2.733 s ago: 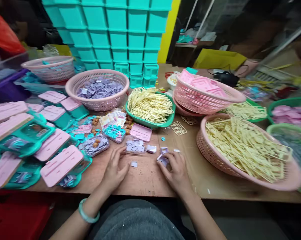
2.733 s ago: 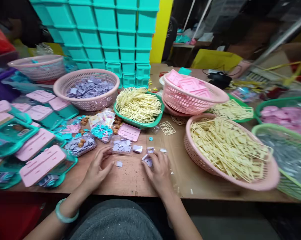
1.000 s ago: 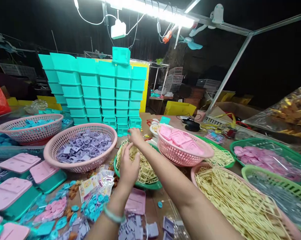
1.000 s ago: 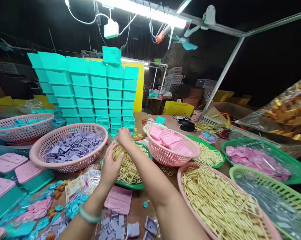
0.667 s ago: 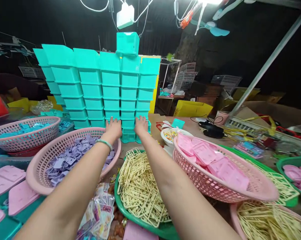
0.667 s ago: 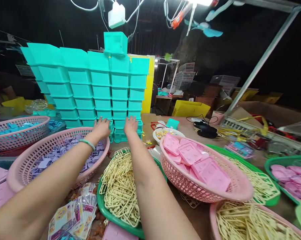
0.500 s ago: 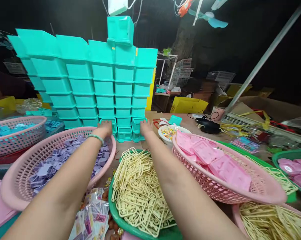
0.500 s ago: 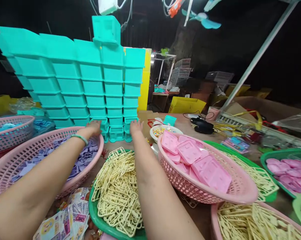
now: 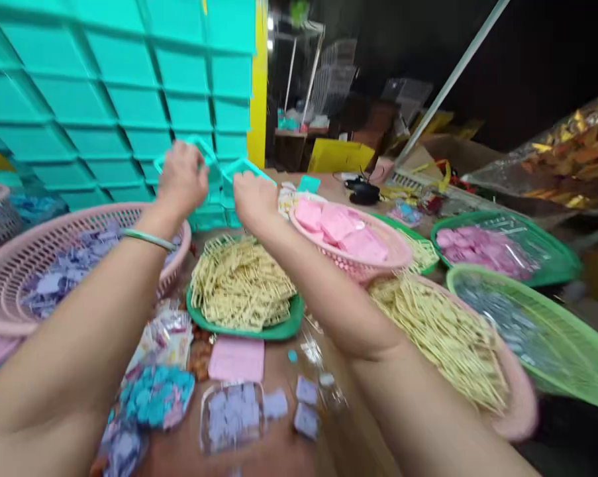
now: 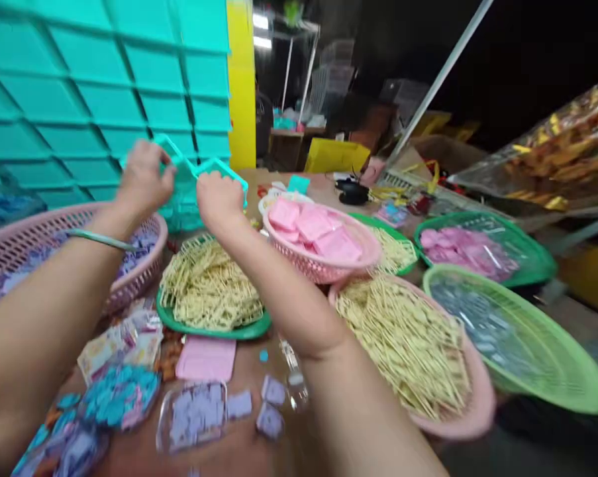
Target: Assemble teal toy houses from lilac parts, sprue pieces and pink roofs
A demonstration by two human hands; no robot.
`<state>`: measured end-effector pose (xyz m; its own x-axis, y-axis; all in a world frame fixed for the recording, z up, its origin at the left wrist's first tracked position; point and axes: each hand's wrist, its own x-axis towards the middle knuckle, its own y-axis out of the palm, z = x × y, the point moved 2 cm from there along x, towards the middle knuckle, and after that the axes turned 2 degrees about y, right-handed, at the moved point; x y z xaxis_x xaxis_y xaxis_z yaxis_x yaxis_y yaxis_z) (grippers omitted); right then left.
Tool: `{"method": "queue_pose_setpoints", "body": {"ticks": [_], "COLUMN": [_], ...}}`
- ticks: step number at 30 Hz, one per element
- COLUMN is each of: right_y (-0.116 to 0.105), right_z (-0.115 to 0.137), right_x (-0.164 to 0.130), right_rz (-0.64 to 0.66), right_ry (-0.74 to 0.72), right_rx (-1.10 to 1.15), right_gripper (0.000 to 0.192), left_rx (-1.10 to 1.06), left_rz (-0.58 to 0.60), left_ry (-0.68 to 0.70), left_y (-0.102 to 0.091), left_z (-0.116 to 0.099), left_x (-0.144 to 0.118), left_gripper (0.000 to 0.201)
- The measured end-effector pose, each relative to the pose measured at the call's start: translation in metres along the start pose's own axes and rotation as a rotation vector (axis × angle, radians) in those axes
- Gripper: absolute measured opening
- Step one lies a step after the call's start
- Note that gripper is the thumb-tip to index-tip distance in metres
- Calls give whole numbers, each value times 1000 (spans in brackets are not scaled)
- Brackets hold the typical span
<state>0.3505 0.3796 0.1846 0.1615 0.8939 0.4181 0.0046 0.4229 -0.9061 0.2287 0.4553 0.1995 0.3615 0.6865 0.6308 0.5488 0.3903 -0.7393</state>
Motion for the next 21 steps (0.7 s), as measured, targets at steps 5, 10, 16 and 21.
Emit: {"method": "queue_pose_setpoints", "body": {"ticks": [5,10,16,21], "right_y": [-75,-69,-40,-27], "right_z": [-60,-107,-97,-96], "right_x": [-136,-252,-302,-309], "right_rz": [234,488,446,381], "right_ry": [-209,-55,125,88], "right_rx": [295,307,-26,-142], "right_gripper": [6,6,8,10], "left_rx": [-123,-45,-154,25], "left_rz": [-41,13,90,195], "left_ry": [-134,-58,219,357], "left_y": [-86,-134,-143,-128], "left_z": [-55,-97,-112,-103], "left_x": [-73,-187,-328,-431], "left_gripper": [30,23,6,6]}}
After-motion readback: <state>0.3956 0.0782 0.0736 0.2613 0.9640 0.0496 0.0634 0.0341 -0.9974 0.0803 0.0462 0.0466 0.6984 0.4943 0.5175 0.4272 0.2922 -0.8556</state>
